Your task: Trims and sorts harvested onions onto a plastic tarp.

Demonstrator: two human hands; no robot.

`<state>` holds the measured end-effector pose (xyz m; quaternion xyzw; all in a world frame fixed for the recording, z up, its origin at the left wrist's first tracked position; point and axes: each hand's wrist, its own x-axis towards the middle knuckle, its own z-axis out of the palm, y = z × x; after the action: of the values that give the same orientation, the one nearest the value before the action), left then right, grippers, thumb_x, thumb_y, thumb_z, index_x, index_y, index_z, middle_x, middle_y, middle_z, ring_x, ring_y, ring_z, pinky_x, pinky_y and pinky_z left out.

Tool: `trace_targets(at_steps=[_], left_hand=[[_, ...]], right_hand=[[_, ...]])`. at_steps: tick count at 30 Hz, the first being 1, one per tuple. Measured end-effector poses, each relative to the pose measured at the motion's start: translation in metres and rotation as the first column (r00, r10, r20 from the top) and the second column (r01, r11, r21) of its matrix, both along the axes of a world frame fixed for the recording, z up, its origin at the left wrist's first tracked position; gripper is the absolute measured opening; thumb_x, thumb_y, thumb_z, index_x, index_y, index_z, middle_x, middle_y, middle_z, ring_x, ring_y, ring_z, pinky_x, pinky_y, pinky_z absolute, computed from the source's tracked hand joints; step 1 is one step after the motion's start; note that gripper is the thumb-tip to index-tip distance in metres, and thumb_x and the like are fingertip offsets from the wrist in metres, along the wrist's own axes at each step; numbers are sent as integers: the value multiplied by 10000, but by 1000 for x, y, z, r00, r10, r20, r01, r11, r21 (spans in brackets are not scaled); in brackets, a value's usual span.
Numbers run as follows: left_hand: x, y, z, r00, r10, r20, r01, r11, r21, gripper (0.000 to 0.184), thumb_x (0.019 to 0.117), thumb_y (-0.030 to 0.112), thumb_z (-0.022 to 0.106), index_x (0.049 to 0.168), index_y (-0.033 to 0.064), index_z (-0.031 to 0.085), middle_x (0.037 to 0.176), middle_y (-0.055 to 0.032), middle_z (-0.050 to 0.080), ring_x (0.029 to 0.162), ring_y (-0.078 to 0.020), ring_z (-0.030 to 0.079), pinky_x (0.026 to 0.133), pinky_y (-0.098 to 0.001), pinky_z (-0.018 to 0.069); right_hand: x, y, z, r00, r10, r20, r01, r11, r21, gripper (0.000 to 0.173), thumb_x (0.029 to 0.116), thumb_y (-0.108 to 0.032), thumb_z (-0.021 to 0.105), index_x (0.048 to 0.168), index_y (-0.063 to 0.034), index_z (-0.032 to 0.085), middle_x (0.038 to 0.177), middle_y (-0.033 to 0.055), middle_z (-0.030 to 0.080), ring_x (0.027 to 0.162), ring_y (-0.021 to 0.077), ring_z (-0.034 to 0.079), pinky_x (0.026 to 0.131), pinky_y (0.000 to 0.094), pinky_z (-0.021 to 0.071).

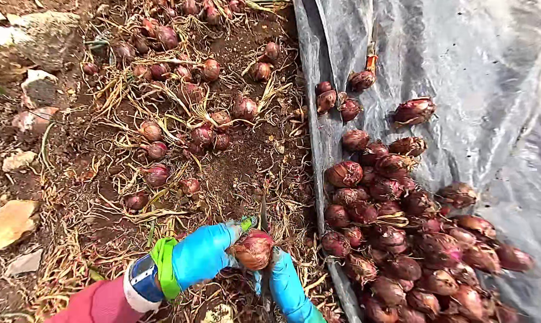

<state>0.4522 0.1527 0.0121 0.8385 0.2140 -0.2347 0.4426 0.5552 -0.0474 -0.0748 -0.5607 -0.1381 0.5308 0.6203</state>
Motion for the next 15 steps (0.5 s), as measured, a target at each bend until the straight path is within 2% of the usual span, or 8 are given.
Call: trace_targets(at_steps=[1,3,4,5,8,11,13,15], left_hand=[[-1,2,3,998,-56,30,54,997,51,308,944,294,742,1208,137,718,1176,-58,723,1088,-194,692,955,-451,568],[-1,-1,8,959,-226,168,188,958,219,125,949,220,707,1005,111,738,917,-76,734,861,-247,724,751,-500,593],[1,-4,8,902,-322,288,226,920,320,68,914,185,699,912,125,732,837,-63,727,777,-247,728,652,-502,593],[5,-8,10,844,-389,368,245,892,380,55,894,186,698,879,145,732,815,-47,725,750,-234,728,610,-493,590],[19,-23,14,762,-477,439,271,850,452,112,896,263,667,864,175,729,831,-4,720,773,-185,721,616,-455,594],[36,-49,18,756,-428,495,213,876,432,292,922,396,619,836,143,737,746,-24,695,706,-190,703,586,-459,566],[53,-77,21,702,-378,603,144,905,400,337,927,418,587,770,144,705,669,-7,654,629,-149,666,535,-402,548],[75,-99,26,758,-308,575,150,940,306,325,936,426,614,839,151,759,733,7,698,697,-126,687,615,-395,578]], right_hand=[[6,-5,5,999,12,47,-11,1000,-21,873,848,-905,321,847,-91,635,594,45,600,447,178,579,418,362,536],[17,-20,15,995,12,102,-4,997,-80,922,838,-924,258,859,-87,647,601,40,609,457,170,585,430,352,540],[23,-28,21,994,4,112,7,995,-97,930,836,-927,249,855,-89,652,602,39,611,462,167,588,436,347,541],[30,-36,28,993,-1,121,13,995,-100,919,844,-922,248,843,-94,647,597,38,607,465,168,591,440,346,543],[42,-66,47,993,-6,122,13,998,-54,841,900,-867,299,799,-98,624,555,38,563,435,176,568,419,355,526],[49,-110,61,998,1,56,0,1000,-4,768,928,-827,359,818,-118,635,542,11,543,409,141,528,397,323,490],[48,-136,64,994,-83,-64,87,994,64,723,945,-802,363,860,-132,621,554,2,536,397,127,511,380,306,478],[50,-157,64,968,-214,-131,231,965,126,678,1003,-729,297,961,-131,613,575,15,540,398,134,513,372,305,485]])
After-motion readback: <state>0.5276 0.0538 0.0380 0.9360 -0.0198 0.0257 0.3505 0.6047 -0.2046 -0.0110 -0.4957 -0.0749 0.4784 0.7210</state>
